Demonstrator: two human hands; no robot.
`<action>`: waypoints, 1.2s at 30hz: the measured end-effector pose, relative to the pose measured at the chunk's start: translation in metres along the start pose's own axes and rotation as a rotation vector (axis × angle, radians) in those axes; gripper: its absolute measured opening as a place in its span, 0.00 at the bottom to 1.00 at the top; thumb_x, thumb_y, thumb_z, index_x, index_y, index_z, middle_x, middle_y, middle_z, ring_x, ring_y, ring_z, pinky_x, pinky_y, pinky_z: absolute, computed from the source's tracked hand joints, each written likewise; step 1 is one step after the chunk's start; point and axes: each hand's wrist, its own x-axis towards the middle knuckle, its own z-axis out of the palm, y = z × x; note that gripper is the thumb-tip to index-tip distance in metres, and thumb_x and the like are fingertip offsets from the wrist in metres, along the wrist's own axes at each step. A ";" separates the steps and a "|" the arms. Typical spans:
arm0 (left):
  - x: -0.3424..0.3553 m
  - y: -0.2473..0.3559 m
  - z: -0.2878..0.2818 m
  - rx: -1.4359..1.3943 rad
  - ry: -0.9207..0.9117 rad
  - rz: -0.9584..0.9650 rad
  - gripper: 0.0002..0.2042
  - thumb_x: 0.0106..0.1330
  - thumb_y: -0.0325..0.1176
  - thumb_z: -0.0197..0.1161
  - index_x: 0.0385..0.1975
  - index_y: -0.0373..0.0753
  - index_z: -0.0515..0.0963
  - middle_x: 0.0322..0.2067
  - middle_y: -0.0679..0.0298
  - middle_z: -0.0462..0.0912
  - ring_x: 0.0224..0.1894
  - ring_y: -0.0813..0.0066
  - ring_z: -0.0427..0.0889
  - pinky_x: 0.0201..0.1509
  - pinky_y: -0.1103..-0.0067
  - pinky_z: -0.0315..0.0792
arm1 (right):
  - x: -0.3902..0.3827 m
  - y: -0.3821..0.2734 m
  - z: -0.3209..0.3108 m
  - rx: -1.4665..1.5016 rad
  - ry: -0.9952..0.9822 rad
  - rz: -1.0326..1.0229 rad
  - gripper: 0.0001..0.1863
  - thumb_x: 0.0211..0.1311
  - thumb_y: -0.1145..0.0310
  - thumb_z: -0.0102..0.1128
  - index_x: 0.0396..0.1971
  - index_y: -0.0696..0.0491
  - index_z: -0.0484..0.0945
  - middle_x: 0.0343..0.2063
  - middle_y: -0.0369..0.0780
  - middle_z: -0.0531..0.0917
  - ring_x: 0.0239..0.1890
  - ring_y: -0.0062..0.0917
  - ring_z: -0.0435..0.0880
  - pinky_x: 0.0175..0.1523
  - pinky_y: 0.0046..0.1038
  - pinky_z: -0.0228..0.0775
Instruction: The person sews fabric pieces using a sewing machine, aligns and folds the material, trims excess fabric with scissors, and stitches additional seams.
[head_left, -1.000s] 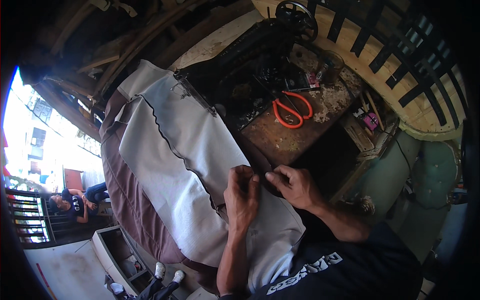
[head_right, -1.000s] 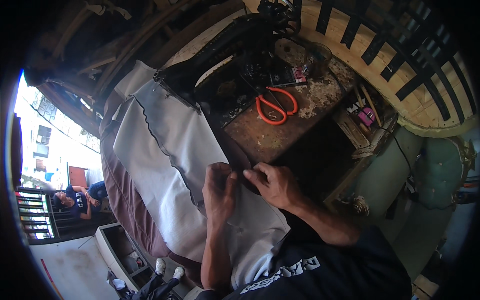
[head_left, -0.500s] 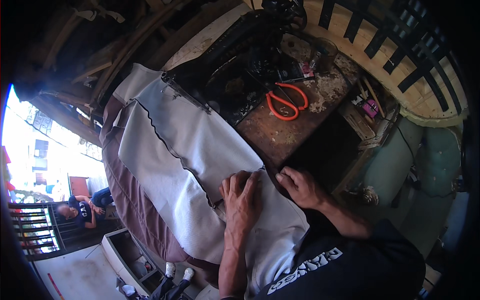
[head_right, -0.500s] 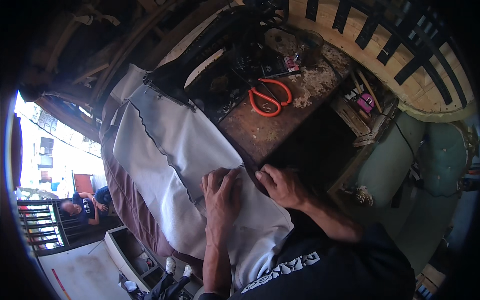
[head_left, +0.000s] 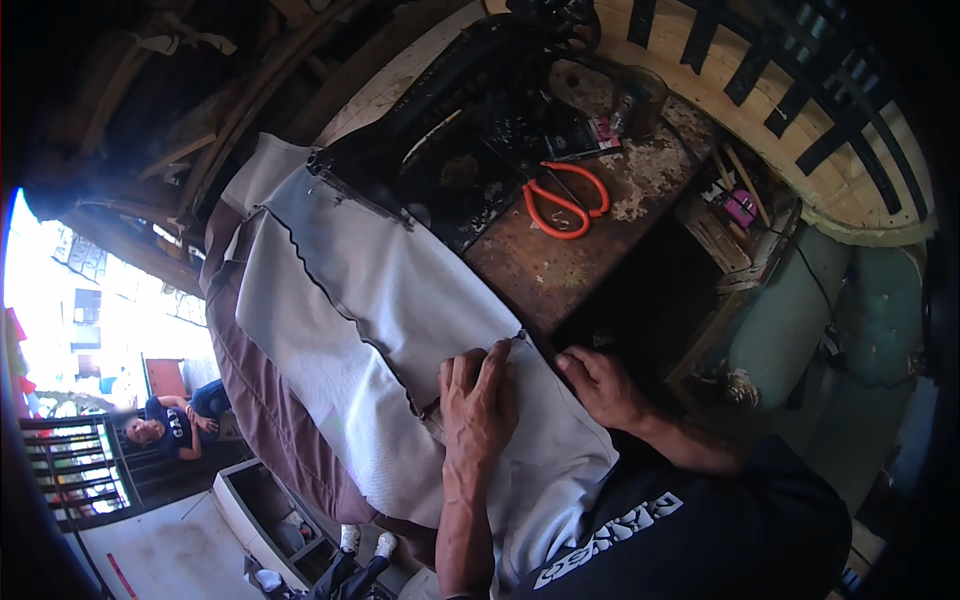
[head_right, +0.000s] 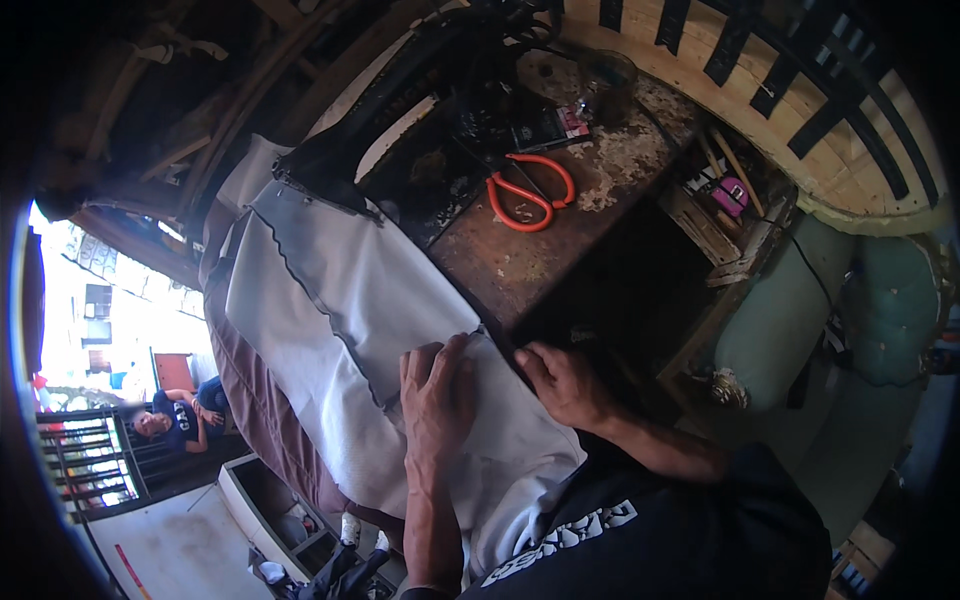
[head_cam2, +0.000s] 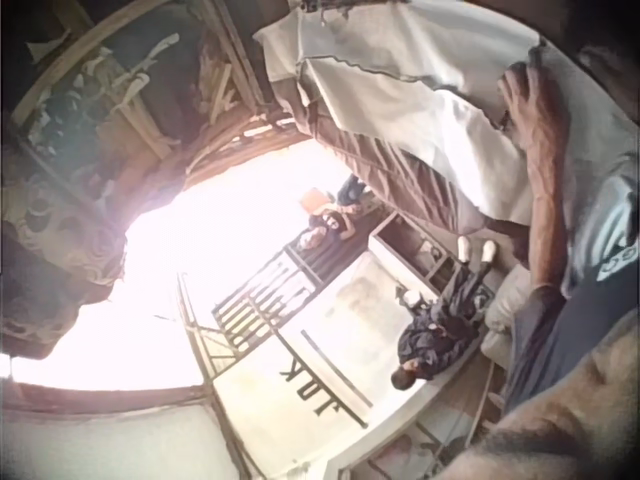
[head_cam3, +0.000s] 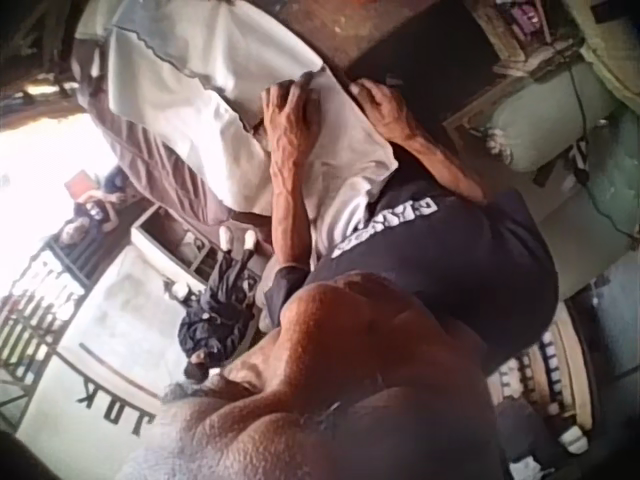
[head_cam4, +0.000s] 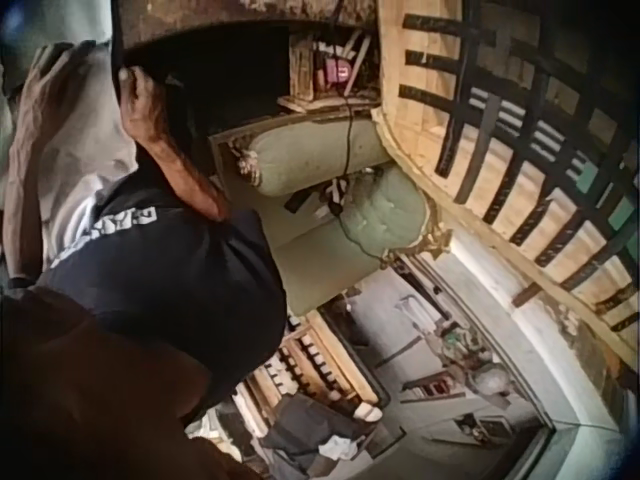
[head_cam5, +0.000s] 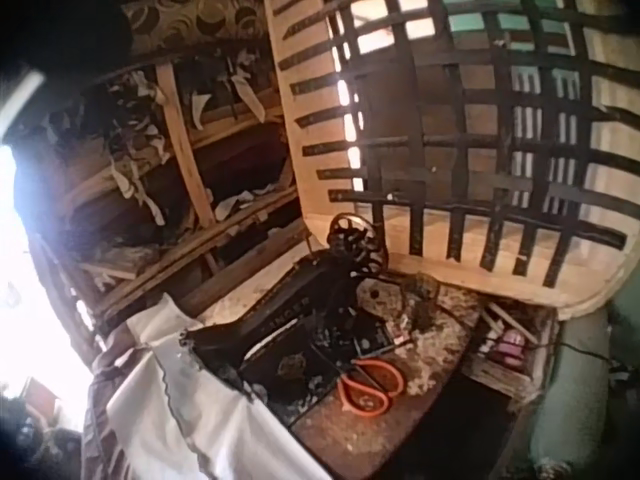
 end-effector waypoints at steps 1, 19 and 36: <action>0.002 0.001 -0.001 -0.021 -0.012 -0.017 0.18 0.65 0.25 0.66 0.55 0.43 0.83 0.44 0.54 0.77 0.47 0.52 0.76 0.52 0.62 0.72 | 0.002 0.008 0.003 -0.023 0.021 0.051 0.15 0.78 0.59 0.55 0.39 0.58 0.80 0.24 0.52 0.80 0.25 0.43 0.84 0.32 0.37 0.72; 0.004 0.002 -0.003 0.193 -0.153 -0.021 0.32 0.52 0.21 0.63 0.62 0.51 0.81 0.43 0.58 0.78 0.47 0.57 0.77 0.56 0.64 0.70 | -0.017 0.005 0.009 0.415 -0.174 0.252 0.15 0.74 0.59 0.65 0.35 0.56 0.76 0.28 0.32 0.78 0.32 0.11 0.72 0.36 0.23 0.68; 0.016 0.009 -0.019 0.250 -0.114 -0.051 0.19 0.54 0.22 0.66 0.48 0.43 0.86 0.51 0.58 0.84 0.56 0.58 0.80 0.62 0.63 0.70 | -0.020 0.004 0.004 0.295 -0.127 0.086 0.17 0.77 0.59 0.60 0.30 0.55 0.72 0.20 0.39 0.70 0.24 0.18 0.68 0.30 0.30 0.66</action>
